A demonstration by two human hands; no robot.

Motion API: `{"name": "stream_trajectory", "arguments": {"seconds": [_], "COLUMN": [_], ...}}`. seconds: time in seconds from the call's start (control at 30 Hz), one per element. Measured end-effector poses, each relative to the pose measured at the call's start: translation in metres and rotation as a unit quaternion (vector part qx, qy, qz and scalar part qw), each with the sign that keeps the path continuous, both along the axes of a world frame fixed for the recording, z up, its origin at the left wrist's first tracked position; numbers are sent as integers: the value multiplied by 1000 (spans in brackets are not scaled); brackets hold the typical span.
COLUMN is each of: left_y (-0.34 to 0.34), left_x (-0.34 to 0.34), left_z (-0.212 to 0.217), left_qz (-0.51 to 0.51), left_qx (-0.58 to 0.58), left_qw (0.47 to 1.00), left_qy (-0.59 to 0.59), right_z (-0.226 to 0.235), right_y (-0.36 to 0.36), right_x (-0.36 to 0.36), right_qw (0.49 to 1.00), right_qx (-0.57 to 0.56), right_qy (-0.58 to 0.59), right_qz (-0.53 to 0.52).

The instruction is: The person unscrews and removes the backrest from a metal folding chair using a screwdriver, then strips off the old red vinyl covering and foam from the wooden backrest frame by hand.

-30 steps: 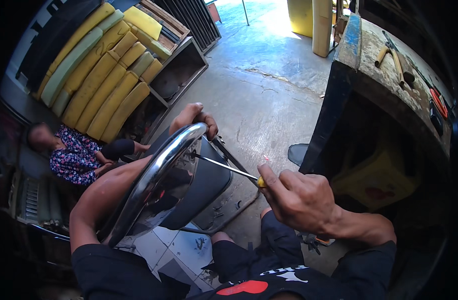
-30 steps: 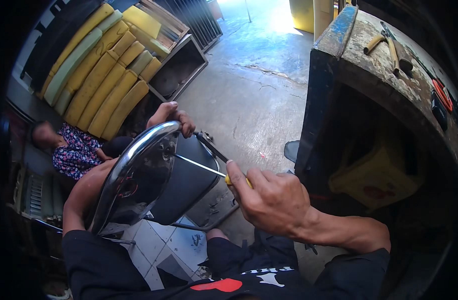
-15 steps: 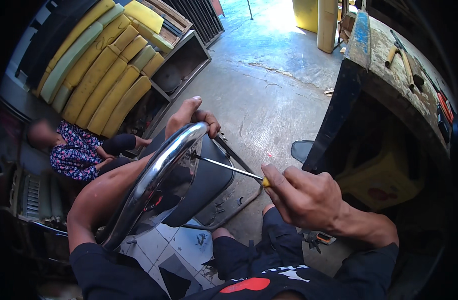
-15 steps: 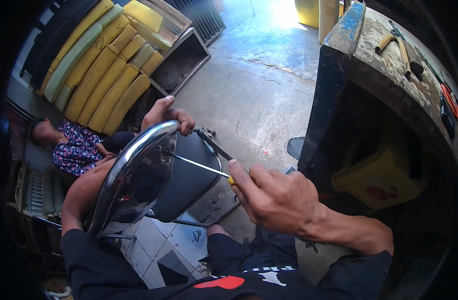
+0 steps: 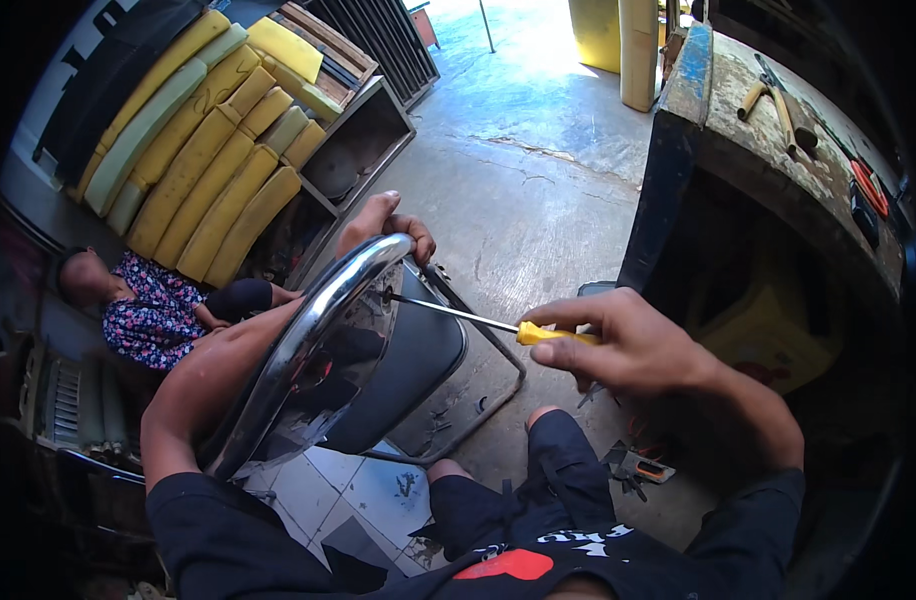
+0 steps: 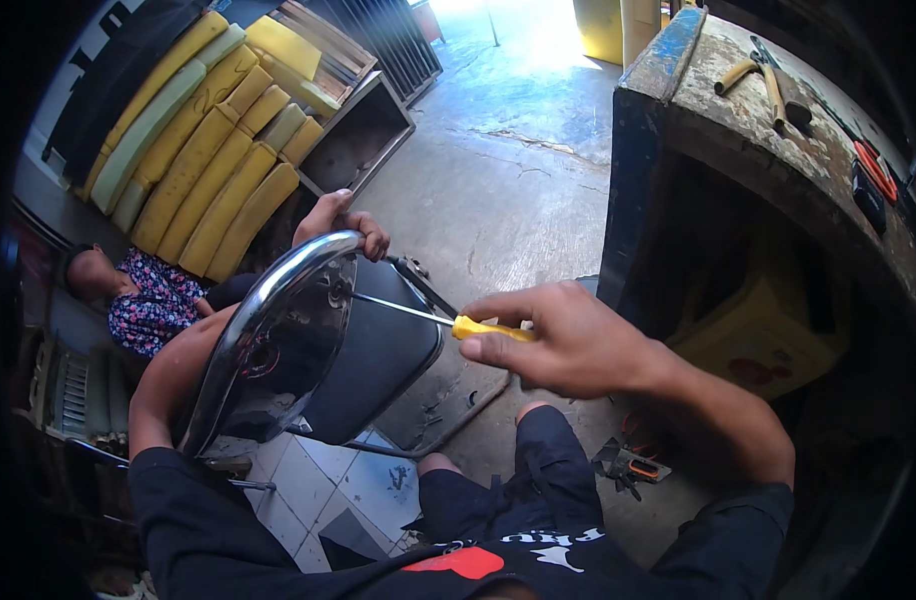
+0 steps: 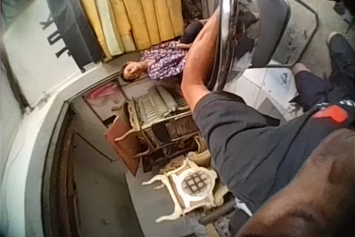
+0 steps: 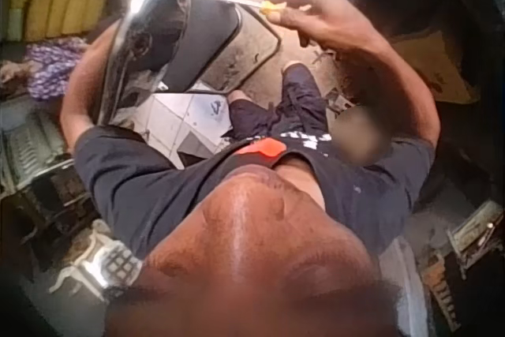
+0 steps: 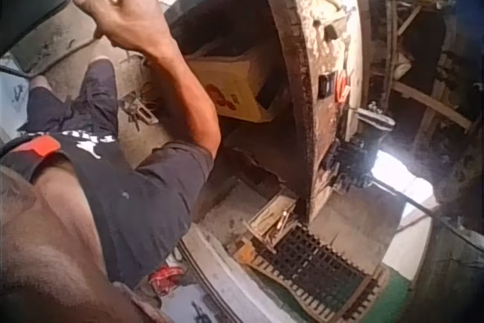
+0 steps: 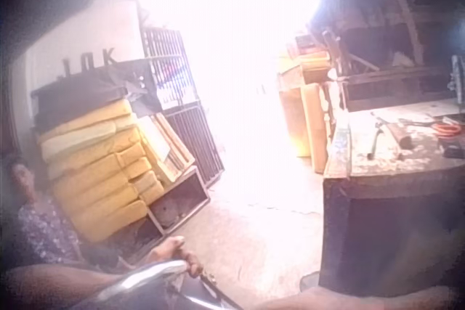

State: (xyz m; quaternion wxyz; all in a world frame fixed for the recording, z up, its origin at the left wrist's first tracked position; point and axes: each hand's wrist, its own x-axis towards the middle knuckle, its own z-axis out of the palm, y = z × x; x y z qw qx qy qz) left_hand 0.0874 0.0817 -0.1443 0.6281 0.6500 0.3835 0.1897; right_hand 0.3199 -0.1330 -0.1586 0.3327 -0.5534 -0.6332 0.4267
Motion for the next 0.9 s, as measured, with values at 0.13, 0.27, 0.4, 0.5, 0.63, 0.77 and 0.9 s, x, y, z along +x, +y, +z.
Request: {"name": "stream_trajectory", "arguments": {"seconds": [0.13, 0.27, 0.4, 0.5, 0.63, 0.77, 0.9], "left_y": [3, 3, 7, 4, 9, 14, 14], "left_x": [10, 19, 11, 12, 10, 12, 7], "left_z": [0, -7, -1, 2, 2, -5, -6], "left_qz": [-20, 15, -30, -22, -32, -36, -19], "left_qx": [-32, -48, -37, -44, -48, -57, -74], "left_qw": [999, 999, 999, 999, 998, 998, 997], "left_qy": [-3, 7, -11, -2, 12, 15, 5], "right_z": [-29, -25, -6, -22, -4, -29, -20], "right_y": [-9, -9, -1, -14, -7, -1, -11], "right_x": [-7, 5, 7, -4, 6, 8, -2], "right_qw": [923, 876, 994, 799, 986, 924, 886], "right_qx": [280, 381, 64, 400, 163, 341, 370], "right_qy": [-263, -290, -91, -438, -23, -172, -266], "right_qz": [-30, -66, 2, -93, 20, -5, -87]}}
